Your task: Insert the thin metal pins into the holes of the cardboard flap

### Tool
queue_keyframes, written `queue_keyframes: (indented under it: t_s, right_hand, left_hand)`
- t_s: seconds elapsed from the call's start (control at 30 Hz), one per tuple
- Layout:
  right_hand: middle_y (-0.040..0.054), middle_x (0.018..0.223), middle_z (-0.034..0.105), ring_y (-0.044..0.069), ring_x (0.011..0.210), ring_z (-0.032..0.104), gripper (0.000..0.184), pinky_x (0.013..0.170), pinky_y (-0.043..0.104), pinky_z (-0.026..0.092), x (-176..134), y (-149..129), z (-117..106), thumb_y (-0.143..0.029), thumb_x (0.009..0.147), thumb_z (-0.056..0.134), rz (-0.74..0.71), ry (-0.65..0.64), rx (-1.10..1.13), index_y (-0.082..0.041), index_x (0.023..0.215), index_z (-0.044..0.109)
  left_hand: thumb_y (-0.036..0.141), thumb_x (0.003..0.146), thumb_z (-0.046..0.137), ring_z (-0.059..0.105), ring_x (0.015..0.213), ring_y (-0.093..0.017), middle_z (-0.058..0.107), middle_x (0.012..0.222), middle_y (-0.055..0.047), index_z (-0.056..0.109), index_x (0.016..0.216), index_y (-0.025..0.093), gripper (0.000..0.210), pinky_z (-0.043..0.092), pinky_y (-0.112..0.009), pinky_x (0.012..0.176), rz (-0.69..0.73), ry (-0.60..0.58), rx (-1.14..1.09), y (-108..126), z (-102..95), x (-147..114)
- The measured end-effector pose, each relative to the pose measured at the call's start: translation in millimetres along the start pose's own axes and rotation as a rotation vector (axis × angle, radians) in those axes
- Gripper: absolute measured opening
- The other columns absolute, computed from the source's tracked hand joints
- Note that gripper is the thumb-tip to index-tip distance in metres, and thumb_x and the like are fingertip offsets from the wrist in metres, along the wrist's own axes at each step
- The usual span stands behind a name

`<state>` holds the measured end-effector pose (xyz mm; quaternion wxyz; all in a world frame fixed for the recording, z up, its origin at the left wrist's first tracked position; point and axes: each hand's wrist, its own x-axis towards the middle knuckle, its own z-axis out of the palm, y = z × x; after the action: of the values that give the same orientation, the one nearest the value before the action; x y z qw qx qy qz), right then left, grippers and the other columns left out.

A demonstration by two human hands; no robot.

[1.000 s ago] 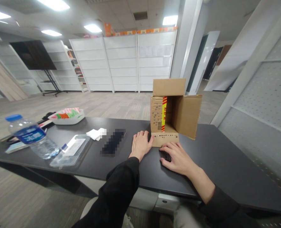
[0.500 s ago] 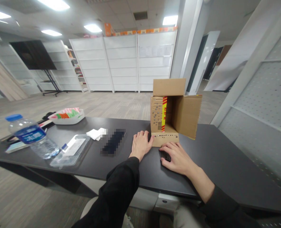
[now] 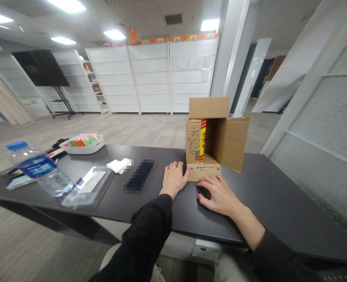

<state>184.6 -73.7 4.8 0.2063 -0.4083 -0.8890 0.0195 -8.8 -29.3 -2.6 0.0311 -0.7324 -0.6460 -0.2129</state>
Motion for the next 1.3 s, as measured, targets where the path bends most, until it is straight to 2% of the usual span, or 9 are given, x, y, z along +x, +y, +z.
queue_keyframes:
  t_s: [0.37, 0.6, 0.77, 1.13, 1.3]
  right_hand:
    - [0.0064, 0.094, 0.068, 0.023, 0.092, 0.057, 0.018, 0.084, 0.037, 0.037, 4, 1, 1, -0.034, 0.092, 0.054, 0.017, 0.029, 0.008, -0.020, 0.097, 0.066]
    - [0.0056, 0.087, 0.068, 0.021, 0.085, 0.058, 0.026, 0.080, 0.034, 0.038, 9, 6, 7, -0.030, 0.100, 0.042, -0.016, 0.093, -0.031, -0.020, 0.091, 0.064]
    - [0.0060, 0.081, 0.067, 0.021, 0.080, 0.057, 0.028, 0.076, 0.033, 0.038, 12, 7, 9, -0.028, 0.101, 0.040, -0.035, 0.141, -0.055, -0.019, 0.084, 0.061]
    - [0.0067, 0.085, 0.067, 0.023, 0.083, 0.060, 0.015, 0.076, 0.035, 0.041, 12, 15, 18, -0.022, 0.096, 0.047, -0.023, 0.145, -0.040, -0.019, 0.088, 0.060]
    - [0.0070, 0.084, 0.066, 0.023, 0.081, 0.060, 0.016, 0.076, 0.035, 0.043, 15, 17, 19, -0.021, 0.096, 0.045, -0.040, 0.181, -0.024, -0.019, 0.089, 0.059]
  left_hand:
    - [0.049, 0.097, 0.034, 0.056, 0.106, -0.025, 0.063, 0.108, -0.010, 0.058, 0.109, 0.020, 0.040, 0.037, -0.038, 0.095, 0.008, -0.003, 0.000, -1, 1.1, -1]
    - [0.050, 0.097, 0.033, 0.056, 0.106, -0.025, 0.063, 0.108, -0.010, 0.058, 0.110, 0.020, 0.042, 0.037, -0.038, 0.093, 0.015, 0.007, 0.005, -1, 2.2, 0]
    - [0.049, 0.097, 0.033, 0.055, 0.107, -0.025, 0.063, 0.108, -0.010, 0.058, 0.111, 0.021, 0.041, 0.037, -0.038, 0.094, 0.005, -0.007, 0.010, 0, 1.2, 0]
    - [0.050, 0.097, 0.034, 0.056, 0.105, -0.025, 0.064, 0.107, -0.010, 0.059, 0.107, 0.020, 0.040, 0.037, -0.038, 0.093, 0.017, 0.018, 0.013, -2, 4.2, 0]
    - [0.049, 0.097, 0.034, 0.057, 0.105, -0.025, 0.064, 0.106, -0.010, 0.059, 0.107, 0.019, 0.040, 0.037, -0.038, 0.093, 0.010, 0.012, 0.011, 0, 2.0, 0]
